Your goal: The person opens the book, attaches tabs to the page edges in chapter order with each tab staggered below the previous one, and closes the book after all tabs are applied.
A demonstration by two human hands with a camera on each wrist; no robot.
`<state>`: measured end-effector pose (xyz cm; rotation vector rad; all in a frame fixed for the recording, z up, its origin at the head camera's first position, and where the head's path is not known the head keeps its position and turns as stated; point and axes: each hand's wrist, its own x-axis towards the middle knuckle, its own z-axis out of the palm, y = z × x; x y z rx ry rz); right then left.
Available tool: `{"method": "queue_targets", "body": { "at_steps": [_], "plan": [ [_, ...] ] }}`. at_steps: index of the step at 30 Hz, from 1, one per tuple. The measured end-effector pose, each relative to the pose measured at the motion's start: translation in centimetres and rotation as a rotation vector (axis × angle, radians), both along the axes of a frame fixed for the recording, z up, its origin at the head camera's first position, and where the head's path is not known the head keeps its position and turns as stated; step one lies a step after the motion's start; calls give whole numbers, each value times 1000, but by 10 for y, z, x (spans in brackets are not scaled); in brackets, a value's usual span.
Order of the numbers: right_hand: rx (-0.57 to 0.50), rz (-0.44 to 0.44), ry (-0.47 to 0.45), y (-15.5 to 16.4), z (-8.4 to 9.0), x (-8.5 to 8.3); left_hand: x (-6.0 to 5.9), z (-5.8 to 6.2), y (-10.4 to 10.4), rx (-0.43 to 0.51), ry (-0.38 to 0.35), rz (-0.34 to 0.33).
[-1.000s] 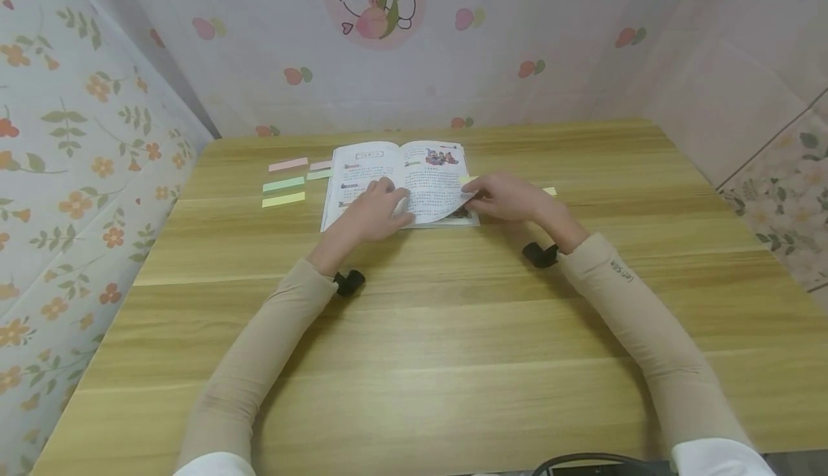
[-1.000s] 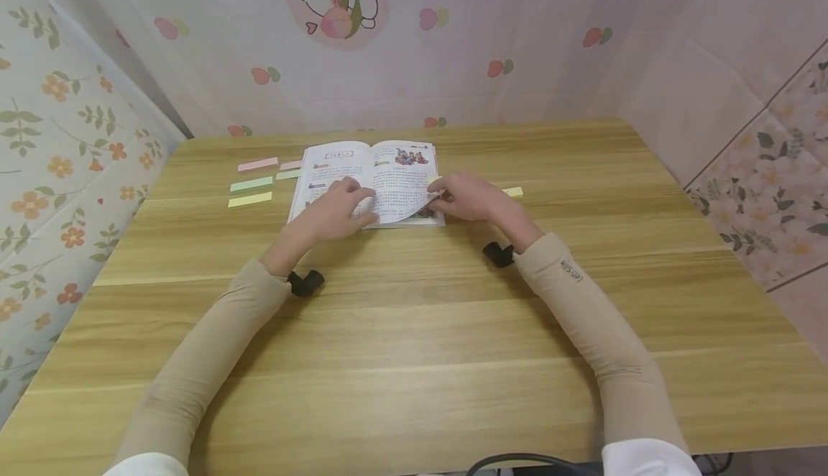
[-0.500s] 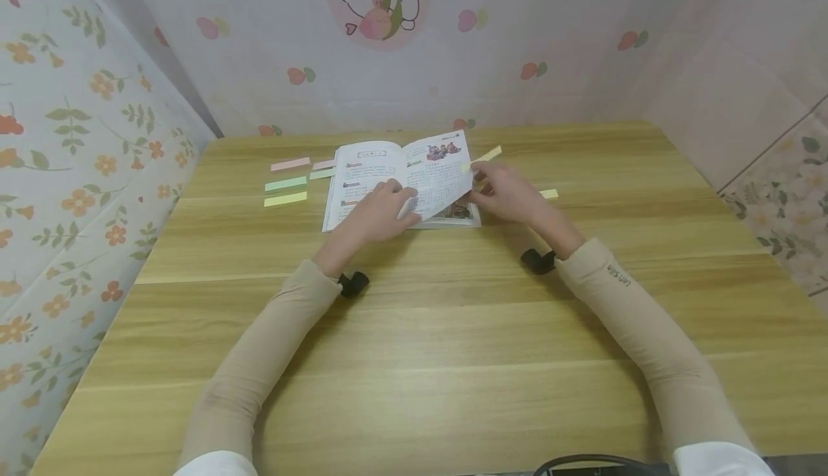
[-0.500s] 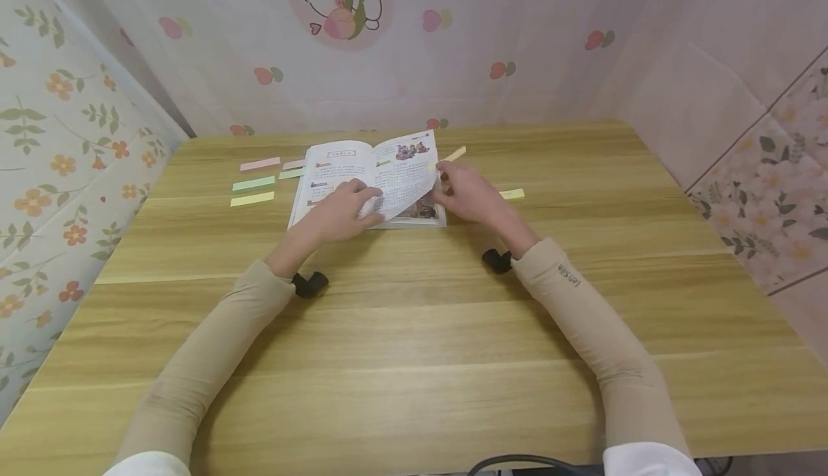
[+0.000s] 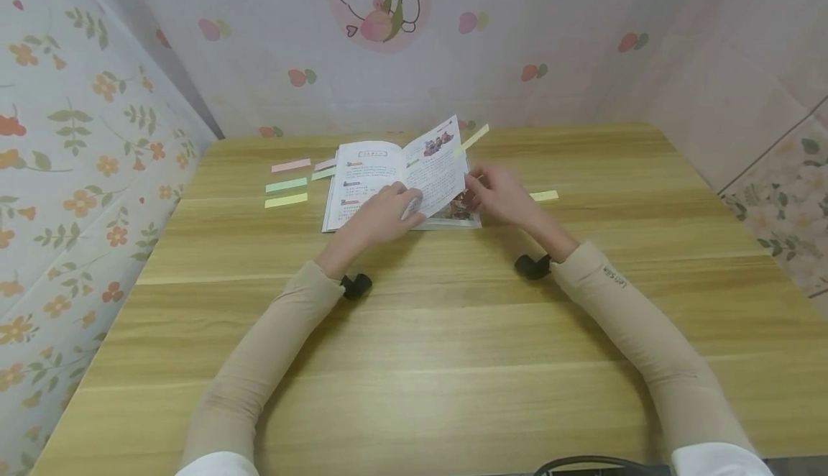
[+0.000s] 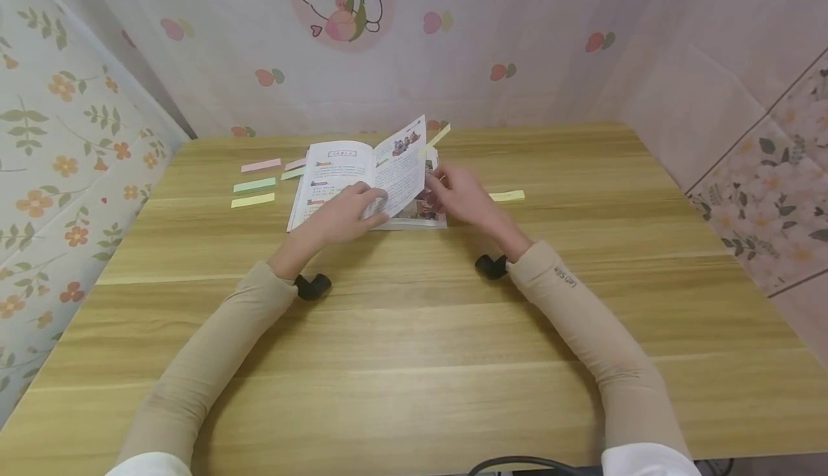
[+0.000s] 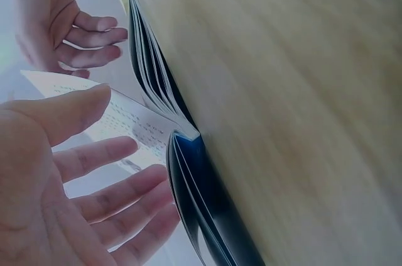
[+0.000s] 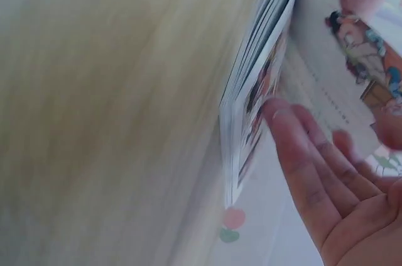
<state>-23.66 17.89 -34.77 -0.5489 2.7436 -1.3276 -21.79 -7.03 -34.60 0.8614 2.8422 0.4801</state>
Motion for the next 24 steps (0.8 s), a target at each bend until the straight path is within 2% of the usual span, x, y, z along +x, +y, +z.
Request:
{"method": "queue_targets", "body": {
  "at_steps": [4, 9, 16, 24],
  "plan": [
    [-138, 20, -94, -3, 2, 2, 2, 1, 1, 10, -11, 5],
    [-183, 5, -166, -6, 8, 5, 2, 1, 1, 27, -23, 7],
    [-237, -34, -150, -12, 11, 6, 1, 4, 0, 94, -56, -6],
    [-292, -12, -147, -26, 17, 4, -3, 8, 0, 292, -95, 15]
  ]
}}
